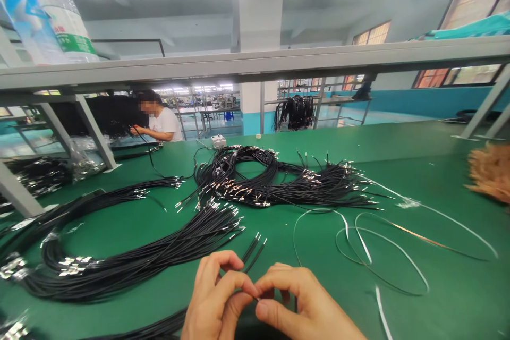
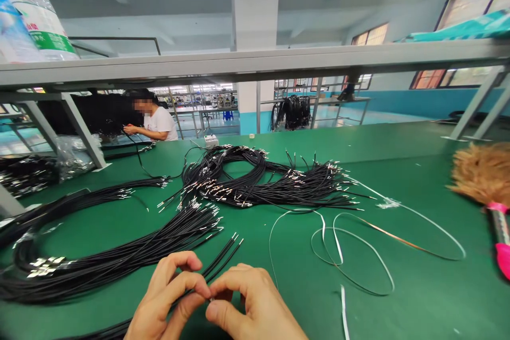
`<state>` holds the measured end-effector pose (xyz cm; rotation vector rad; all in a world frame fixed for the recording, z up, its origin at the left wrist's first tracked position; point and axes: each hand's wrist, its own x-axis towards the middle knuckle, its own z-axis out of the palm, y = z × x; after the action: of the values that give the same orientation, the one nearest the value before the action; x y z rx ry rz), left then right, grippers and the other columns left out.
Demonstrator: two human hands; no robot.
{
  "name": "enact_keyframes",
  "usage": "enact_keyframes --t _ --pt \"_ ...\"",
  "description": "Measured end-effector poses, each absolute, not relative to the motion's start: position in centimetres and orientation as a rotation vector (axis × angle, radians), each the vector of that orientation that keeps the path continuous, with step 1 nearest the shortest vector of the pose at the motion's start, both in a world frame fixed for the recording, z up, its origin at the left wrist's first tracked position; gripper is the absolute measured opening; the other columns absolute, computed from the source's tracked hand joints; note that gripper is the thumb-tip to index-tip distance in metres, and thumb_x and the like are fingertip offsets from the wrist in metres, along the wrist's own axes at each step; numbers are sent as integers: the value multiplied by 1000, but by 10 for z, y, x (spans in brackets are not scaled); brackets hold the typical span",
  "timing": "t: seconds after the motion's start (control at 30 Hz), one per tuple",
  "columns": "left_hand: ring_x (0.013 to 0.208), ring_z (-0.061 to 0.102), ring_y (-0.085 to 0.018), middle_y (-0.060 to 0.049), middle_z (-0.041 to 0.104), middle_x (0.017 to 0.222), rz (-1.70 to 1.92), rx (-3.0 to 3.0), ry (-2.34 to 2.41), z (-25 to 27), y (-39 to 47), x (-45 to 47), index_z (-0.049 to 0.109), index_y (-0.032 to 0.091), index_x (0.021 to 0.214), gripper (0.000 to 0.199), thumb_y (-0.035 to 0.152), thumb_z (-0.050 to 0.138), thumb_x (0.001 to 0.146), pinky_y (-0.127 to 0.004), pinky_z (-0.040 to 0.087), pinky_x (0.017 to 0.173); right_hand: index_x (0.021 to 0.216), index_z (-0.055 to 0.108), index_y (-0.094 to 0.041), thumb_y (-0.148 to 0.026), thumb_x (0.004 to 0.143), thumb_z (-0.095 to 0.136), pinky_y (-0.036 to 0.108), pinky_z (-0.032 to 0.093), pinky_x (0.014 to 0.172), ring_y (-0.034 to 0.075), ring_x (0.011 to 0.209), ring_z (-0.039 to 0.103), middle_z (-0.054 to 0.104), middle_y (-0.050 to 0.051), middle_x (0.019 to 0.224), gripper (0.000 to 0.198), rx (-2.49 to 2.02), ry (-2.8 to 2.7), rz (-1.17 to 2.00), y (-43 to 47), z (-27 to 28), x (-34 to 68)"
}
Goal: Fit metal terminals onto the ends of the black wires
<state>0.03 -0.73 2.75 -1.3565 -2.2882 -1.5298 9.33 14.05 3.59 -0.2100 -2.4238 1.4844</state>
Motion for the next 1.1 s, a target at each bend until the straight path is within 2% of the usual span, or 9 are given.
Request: enact_keyframes --t 0.23,0.37,0.57,0.67,0.77,0.83,0.9,1.0,1.1 --pt "89 55 -19 2 56 96 -1505 -1363 -2271 26 -7 -1 66 29 79 26 6 55 84 -26 41 79 80 80 -23 -8 74 69 26 44 65 18 69 64 76 0 70 19 -222 -2507 1349 138 38 92" --pt "86 56 -19 1 58 92 -1523 -1391 -2258 23 -5 0 67 29 80 25 7 56 85 -26 43 78 80 81 -23 -13 74 69 27 44 66 20 71 65 77 1 74 16 -330 -2473 1446 140 30 90" --pt "89 60 -21 -1 63 99 -1583 -1268 -2292 11 -2 -6 69 32 95 20 18 57 88 -28 49 73 64 76 -22 -15 72 64 28 44 65 20 68 63 74 0 68 16 -447 -2259 1619 147 30 91" --pt "92 61 -23 -3 67 98 -1309 -1302 -2468 0 1 -11 68 27 95 18 19 52 91 -31 52 76 59 72 -21 -19 71 65 30 42 63 21 68 60 71 1 65 14 -480 -2129 1613 154 36 92" --pt "96 62 -24 -4 69 100 -1027 -1332 -2591 -15 7 -12 68 24 100 29 5 55 82 -35 52 83 60 70 -20 -29 72 67 29 40 59 19 64 56 67 2 64 15 -556 -1969 1694 163 38 92" --pt "94 63 -25 -5 69 100 -965 -1287 -2623 -25 12 -11 68 22 104 37 -1 57 76 -37 53 80 63 70 -19 -34 72 68 28 36 52 15 53 50 65 1 60 18 -585 -1911 1762 169 38 91" --pt "90 64 -27 -5 68 94 -905 -1243 -2640 -31 16 -10 68 20 102 36 -1 56 76 -39 53 75 66 71 -17 -36 72 68 25 31 46 11 43 46 65 0 57 20 -590 -1892 1831 176 35 90" --pt "80 65 -27 -5 67 81 -847 -1221 -2636 -35 17 -11 68 19 90 28 0 50 81 -39 51 67 69 70 -16 -31 70 70 26 35 49 13 46 54 68 1 58 15 -593 -1825 1923 185 27 87" --pt "78 66 -25 -4 65 82 -869 -1251 -2578 -32 14 -12 66 20 91 29 3 43 88 -37 50 67 77 69 -17 -25 65 76 28 43 58 15 54 61 66 -3 58 17 -600 -1715 1966 191 19 84"
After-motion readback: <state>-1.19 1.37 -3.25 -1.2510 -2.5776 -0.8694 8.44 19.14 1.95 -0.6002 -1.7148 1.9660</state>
